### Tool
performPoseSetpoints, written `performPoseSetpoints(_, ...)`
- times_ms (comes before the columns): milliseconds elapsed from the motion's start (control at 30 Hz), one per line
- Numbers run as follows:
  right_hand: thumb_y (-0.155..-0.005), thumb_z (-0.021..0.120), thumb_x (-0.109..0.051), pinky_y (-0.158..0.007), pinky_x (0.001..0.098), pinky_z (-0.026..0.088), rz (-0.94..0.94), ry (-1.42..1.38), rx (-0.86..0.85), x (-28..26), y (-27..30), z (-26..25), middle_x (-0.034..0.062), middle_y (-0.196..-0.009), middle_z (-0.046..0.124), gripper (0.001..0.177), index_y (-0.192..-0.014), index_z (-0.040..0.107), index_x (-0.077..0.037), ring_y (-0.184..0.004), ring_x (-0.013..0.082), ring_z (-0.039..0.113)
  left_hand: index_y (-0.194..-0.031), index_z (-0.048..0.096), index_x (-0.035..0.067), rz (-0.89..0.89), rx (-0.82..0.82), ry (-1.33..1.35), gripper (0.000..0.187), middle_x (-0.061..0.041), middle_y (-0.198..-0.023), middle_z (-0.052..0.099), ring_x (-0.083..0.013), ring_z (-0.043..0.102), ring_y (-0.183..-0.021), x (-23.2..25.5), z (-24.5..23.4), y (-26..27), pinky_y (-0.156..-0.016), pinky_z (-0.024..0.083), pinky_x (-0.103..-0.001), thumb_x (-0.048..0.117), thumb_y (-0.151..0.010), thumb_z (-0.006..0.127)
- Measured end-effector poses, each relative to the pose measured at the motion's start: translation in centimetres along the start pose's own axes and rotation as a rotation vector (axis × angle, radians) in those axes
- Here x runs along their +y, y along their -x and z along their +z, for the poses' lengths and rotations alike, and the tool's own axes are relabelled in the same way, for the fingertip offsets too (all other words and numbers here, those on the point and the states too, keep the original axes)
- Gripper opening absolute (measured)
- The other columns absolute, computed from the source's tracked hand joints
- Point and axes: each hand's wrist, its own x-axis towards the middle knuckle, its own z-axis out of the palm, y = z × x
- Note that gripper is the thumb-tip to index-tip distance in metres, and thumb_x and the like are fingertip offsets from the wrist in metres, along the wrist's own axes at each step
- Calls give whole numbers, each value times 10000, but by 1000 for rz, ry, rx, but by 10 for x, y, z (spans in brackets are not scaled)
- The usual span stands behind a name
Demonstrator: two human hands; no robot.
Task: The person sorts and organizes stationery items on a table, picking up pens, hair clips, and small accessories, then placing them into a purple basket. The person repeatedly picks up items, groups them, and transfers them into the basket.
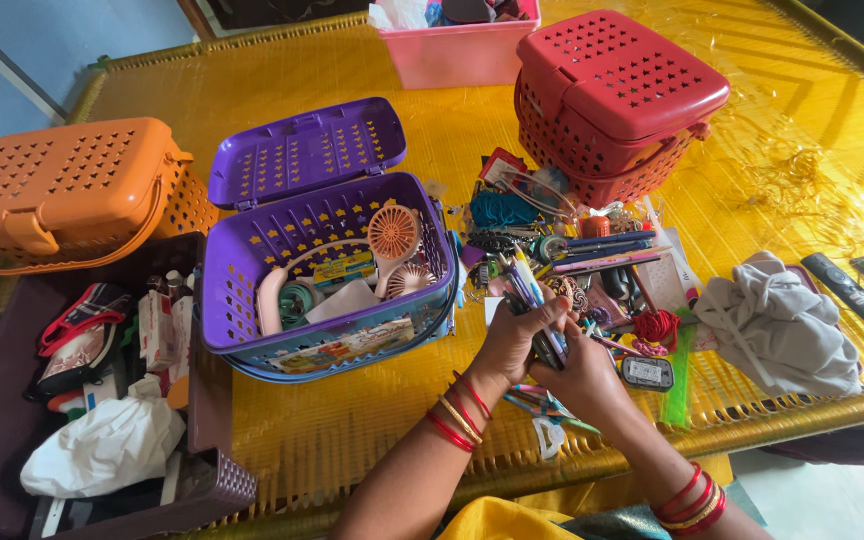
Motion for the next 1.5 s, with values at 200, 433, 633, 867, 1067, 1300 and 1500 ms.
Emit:
performPoseSetpoints(200, -719, 780, -143, -665, 366, 559, 57, -67, -11, -4, 0, 3, 163, -823, 733, 694, -1374, 573, -47, -703, 232, 678, -901, 625, 113, 30, 70, -28, 243, -2, -794, 616, -148, 625, -802, 10, 10, 0, -788, 506, -330, 137, -844, 861)
performPoseSetpoints(433, -992, 581, -376, -955, 390, 499, 118, -1316, -156, 5, 9, -7, 128, -1304, 633, 565, -1367, 545, 45, -1125, 194, 646, -900, 592, 108, 167, 105, 103, 233, -28, -762, 609, -175, 655, -755, 30, 22, 3, -808, 574, -378, 127, -884, 824)
performPoseSetpoints(633, -966, 409, -594, -971, 408, 520, 477, -1712, 66, -3, -9, 7, 158, -1137, 690, 699, -1231, 625, 16, -1003, 254, 690, -911, 594, 87, 141, 148, 53, 200, -46, -795, 641, -146, 645, -765, 7, 32, 11, -751, 537, -320, 104, -899, 793)
performPoseSetpoints(867, -1083, 442, -416, -933, 434, 542, 500, -1736, 160, 21, -25, 32, 75, -937, 689, 392, -1038, 613, -66, -892, 229, 687, -871, 608, 49, 124, 160, 67, 182, -48, -762, 637, -151, 630, -732, -4, 19, 5, -752, 536, -324, 99, -923, 775)
performPoseSetpoints(1067, -1096, 472, -313, -937, 428, 549, 425, -1774, 159, 31, -32, 44, 91, -967, 691, 305, -1051, 615, -48, -920, 214, 673, -884, 595, 48, 185, 133, 18, 195, -46, -757, 609, -150, 603, -726, -11, 17, 3, -762, 537, -327, 113, -974, 756)
performPoseSetpoints(1300, -1009, 536, -285, -815, 360, 524, 363, -1280, 21, 23, -34, 4, 49, -1051, 718, 256, -1132, 649, -90, -916, 183, 666, -945, 580, 77, 112, 219, 154, 188, -17, -720, 549, -149, 566, -662, -1, 9, -6, -665, 523, -329, 155, -944, 750)
performPoseSetpoints(1500, -938, 741, -256, -763, 372, 517, -64, -26, 319, 55, -78, -109, 146, -1061, 707, 362, -1225, 732, -35, -887, 192, 648, -930, 590, 69, -120, 221, 130, 299, -14, -703, 550, -149, 572, -625, 1, 4, -7, -627, 539, -347, 271, -889, 806)
